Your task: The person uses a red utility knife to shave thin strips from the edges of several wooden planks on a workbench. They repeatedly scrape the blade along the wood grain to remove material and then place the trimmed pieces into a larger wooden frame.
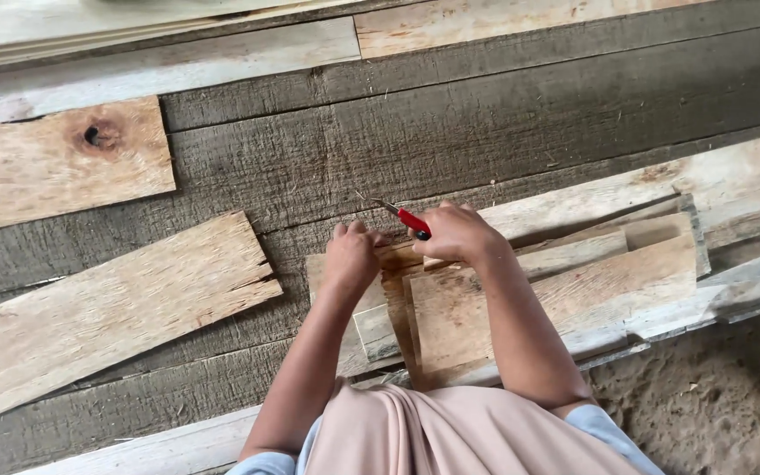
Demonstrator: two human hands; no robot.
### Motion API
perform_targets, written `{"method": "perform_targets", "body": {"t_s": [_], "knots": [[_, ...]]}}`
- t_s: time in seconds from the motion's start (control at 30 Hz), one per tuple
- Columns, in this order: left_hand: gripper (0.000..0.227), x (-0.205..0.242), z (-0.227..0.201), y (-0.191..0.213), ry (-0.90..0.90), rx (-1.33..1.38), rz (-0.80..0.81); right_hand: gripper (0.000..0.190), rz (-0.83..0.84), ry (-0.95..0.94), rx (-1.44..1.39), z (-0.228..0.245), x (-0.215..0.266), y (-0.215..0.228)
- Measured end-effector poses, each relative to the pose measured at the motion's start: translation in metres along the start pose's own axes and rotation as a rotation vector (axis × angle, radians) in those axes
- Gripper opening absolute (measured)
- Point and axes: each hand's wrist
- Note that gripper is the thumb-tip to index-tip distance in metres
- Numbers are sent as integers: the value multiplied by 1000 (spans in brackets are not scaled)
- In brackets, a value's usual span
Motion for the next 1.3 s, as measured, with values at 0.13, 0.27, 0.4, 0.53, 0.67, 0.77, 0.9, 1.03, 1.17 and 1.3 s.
{"method": "perform_targets", "body": {"t_s": [0.13, 0.27, 0.4, 0.53, 0.67, 0.77, 0.9, 1.03, 1.17, 1.3], "knots": [[21, -8, 6, -13, -24, -78, 51, 44, 48, -15, -40, 0, -7, -11], [30, -15, 7, -10, -54, -84, 164, 52, 67, -19, -14, -11, -16, -22], [26, 2, -8, 26, -53, 48, 264, 48, 47, -30, -35, -3, -7, -11], [26, 10, -17, 53, 10, 220, 307, 52, 39, -17, -42, -20, -22, -29], [27, 21, -27, 74, 35, 261, 242, 48, 13, -6, -50, -14, -17, -26], [24, 23, -29, 81, -17, 250, 179, 49, 5, -16, -51, -6, 0, -11], [21, 13, -35, 94, -90, 227, 12, 41, -45, 9, 4, -5, 16, -10], [18, 7, -33, 85, -164, 275, -124, 33, -120, 22, 9, -1, 41, -1], [30, 11, -39, 80, -309, 183, -401, 28, -310, 35, -55, -5, 48, 2], [28, 11, -40, 76, -367, 200, -565, 33, -573, 113, -61, -24, 29, -22]]}}
Point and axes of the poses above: each hand's wrist, its own x-axis away from the middle knuckle, its own y-axis out of the back of the hand, z = x × y, and after that the axes turned 6 degrees about -z, right-handed
